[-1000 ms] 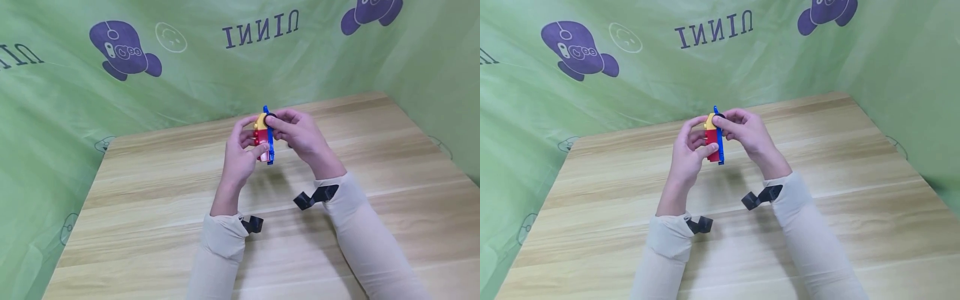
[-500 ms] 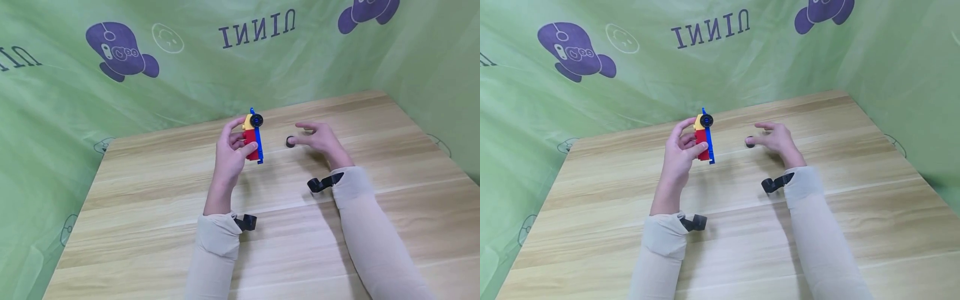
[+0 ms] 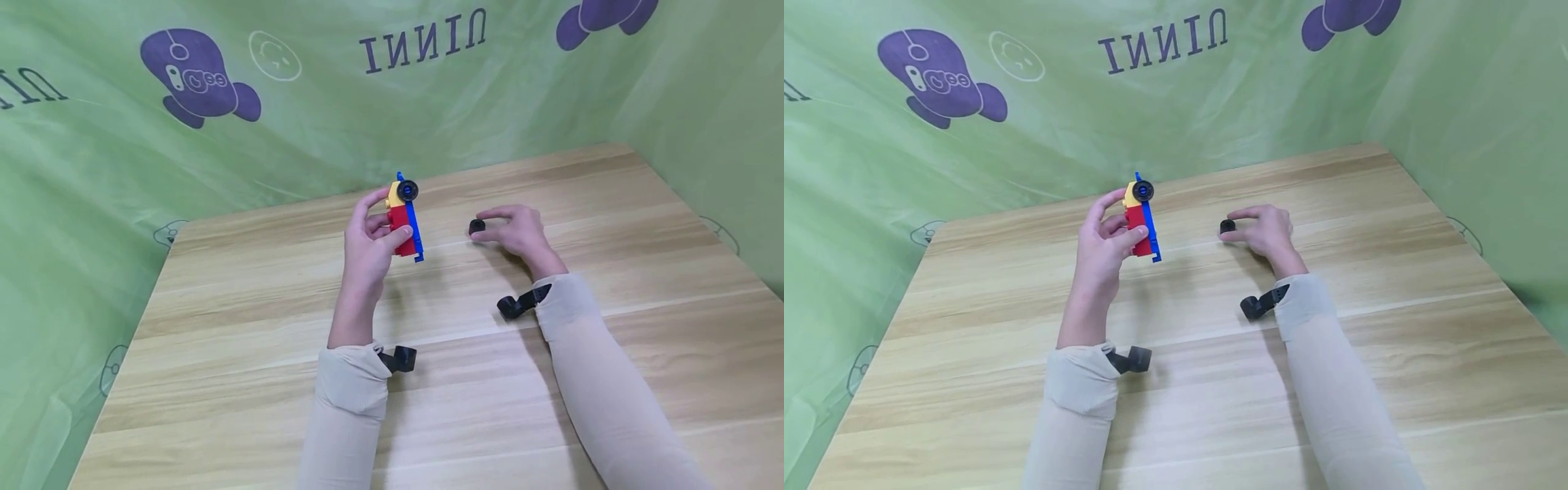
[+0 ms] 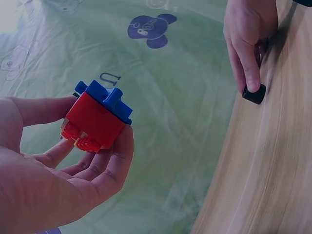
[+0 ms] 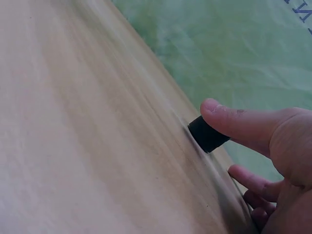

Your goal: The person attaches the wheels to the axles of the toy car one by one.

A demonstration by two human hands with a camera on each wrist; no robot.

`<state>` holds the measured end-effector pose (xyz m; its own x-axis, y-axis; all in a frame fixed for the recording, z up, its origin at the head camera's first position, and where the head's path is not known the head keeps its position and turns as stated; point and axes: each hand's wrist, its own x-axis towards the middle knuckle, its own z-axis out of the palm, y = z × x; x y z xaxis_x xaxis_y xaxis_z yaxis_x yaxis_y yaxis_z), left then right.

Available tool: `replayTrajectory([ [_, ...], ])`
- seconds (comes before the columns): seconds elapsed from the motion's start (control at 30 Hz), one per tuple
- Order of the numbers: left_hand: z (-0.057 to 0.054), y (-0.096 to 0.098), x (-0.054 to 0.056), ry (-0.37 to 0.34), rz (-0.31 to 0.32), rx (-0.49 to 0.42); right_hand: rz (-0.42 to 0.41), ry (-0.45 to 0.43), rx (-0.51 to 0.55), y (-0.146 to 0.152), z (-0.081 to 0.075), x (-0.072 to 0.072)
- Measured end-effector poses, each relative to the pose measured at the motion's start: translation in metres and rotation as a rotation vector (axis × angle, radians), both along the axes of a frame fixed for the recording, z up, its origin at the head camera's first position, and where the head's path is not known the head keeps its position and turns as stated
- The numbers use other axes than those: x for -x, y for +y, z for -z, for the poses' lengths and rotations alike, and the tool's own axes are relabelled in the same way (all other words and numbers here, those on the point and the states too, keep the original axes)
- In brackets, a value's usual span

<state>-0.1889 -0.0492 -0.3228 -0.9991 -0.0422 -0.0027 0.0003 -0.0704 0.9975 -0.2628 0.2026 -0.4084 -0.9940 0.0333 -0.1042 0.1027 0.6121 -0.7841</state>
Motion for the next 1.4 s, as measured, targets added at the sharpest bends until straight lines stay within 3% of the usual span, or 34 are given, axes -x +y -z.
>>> replayTrajectory([
  [0.13,0.000,0.000,-0.001,-0.002,-0.002,-0.003,0.010,0.003,0.005,0.001,0.002,0.000],
  [0.37,0.001,-0.002,-0.001,-0.008,-0.005,-0.014,0.086,-0.052,0.263,0.007,-0.005,-0.003],
  [0.57,0.001,-0.005,0.000,0.000,-0.012,-0.053,0.103,-0.001,0.346,0.008,-0.022,-0.009],
  [0.9,0.000,-0.005,0.003,0.008,-0.043,-0.116,-0.092,0.235,0.616,-0.015,-0.066,-0.029],
  [1.03,-0.001,-0.005,0.003,0.020,-0.038,-0.107,-0.218,0.220,0.599,-0.037,-0.081,-0.040],
  [1.1,-0.001,-0.004,0.003,0.029,-0.035,-0.112,-0.275,0.203,0.542,-0.048,-0.084,-0.044],
  [1.23,-0.001,-0.004,0.002,0.041,-0.032,-0.124,-0.351,0.195,0.489,-0.063,-0.085,-0.047],
  [1.4,-0.001,-0.005,0.002,0.042,-0.034,-0.129,-0.408,0.245,0.475,-0.071,-0.082,-0.046],
])
